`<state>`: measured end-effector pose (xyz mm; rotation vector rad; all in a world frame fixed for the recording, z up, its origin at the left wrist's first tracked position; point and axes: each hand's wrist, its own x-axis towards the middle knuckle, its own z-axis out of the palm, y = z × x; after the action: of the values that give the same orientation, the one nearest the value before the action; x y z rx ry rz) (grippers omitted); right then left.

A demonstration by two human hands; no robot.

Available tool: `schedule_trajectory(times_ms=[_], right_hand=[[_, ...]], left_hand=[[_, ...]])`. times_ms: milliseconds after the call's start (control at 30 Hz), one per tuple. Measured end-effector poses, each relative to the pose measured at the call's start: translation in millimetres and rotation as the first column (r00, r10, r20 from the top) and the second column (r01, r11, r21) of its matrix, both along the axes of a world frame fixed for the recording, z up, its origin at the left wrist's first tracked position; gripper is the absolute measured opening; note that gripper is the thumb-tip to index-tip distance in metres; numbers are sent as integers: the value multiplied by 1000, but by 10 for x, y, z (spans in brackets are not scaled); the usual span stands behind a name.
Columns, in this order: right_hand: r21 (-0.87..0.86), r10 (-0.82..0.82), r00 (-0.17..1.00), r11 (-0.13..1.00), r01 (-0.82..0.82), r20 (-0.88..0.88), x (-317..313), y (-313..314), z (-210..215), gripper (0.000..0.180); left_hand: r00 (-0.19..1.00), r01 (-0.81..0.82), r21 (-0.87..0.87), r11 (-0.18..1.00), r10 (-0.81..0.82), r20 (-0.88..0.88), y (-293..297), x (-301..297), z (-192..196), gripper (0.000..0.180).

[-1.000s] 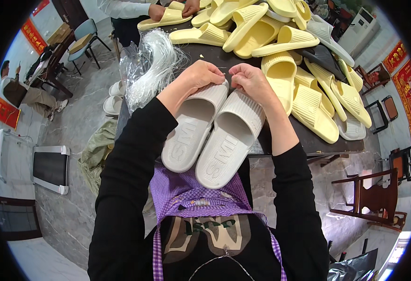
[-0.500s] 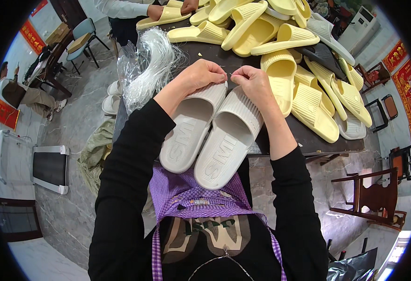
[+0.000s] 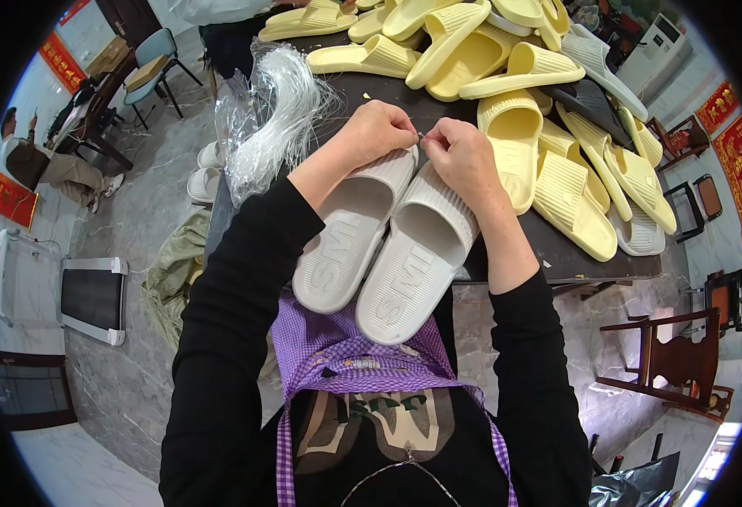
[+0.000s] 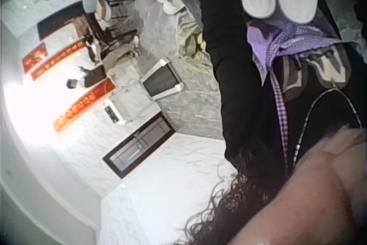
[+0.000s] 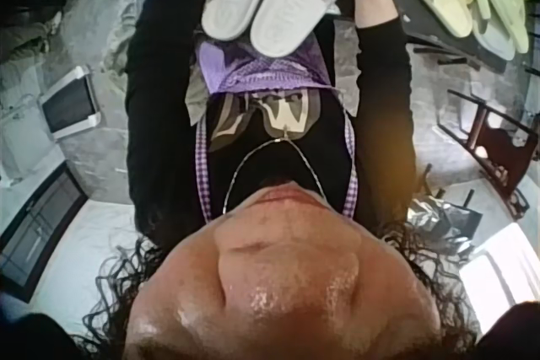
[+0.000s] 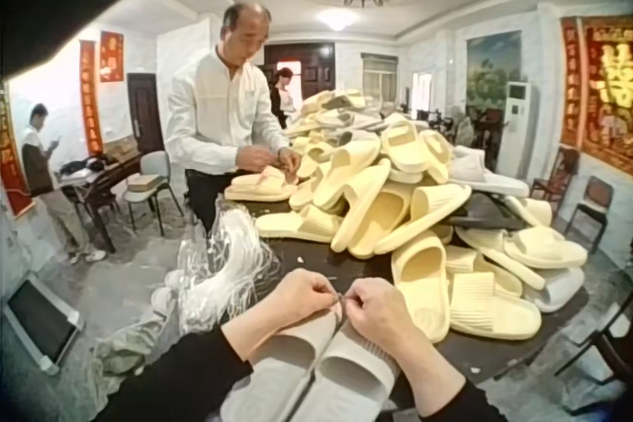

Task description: The person takes slippers from a bag and table, then pairs them together by threading plastic fasteners through each pair by hand.

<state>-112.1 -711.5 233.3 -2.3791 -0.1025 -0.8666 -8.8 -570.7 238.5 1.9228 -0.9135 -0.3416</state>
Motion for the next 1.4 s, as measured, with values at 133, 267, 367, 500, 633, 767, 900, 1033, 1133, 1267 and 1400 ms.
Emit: schedule_trajectory(times_ms=[133, 267, 367, 500, 633, 767, 900, 1033, 1133, 1267, 1400], right_hand=[[-16, -38, 999, 999, 38, -14, -3, 20, -2, 10], [-9, -44, 999, 999, 43, -15, -2, 38, -6, 11], [-8, -43, 999, 999, 43, -11, -2, 51, -6, 11], [-11, -50, 999, 999, 50, -12, 0, 61, -6, 11], [-14, -62, 998, 998, 62, -19, 1, 65, -15, 12], [-9, -68, 997, 998, 68, -30, -1, 61, -22, 12], [-30, -70, 997, 997, 69, -38, 3, 58, -22, 13], [-39, -70, 997, 997, 68, -42, 3, 59, -28, 13], [-31, -75, 996, 997, 73, -44, 2, 58, -33, 14], [-34, -72, 997, 997, 70, -39, 4, 56, -34, 14], [-35, -75, 996, 997, 73, -44, 8, 51, -37, 14]], left_hand=[[983, -70, 16, 997, 66, 172, 0, -76, 43, 16], [946, -99, 11, 995, 91, 311, -2, -135, 59, 15], [881, -93, -8, 996, 86, 465, -4, -146, 54, 14], [806, -104, 1, 995, 83, 586, -13, -151, 36, 11], [763, -101, 13, 995, 69, 643, -17, -170, 26, 10], [731, -103, 34, 994, 52, 680, -17, -191, 37, 10], [697, -106, 36, 994, 49, 716, -15, -211, 50, 10], [652, -102, 22, 995, 50, 757, -8, -232, 49, 10], [627, -101, 11, 995, 55, 777, -6, -242, 46, 10], [603, -102, -2, 995, 64, 795, -4, -251, 45, 10], [583, -74, -4, 997, 47, 811, -13, -247, 39, 9]])
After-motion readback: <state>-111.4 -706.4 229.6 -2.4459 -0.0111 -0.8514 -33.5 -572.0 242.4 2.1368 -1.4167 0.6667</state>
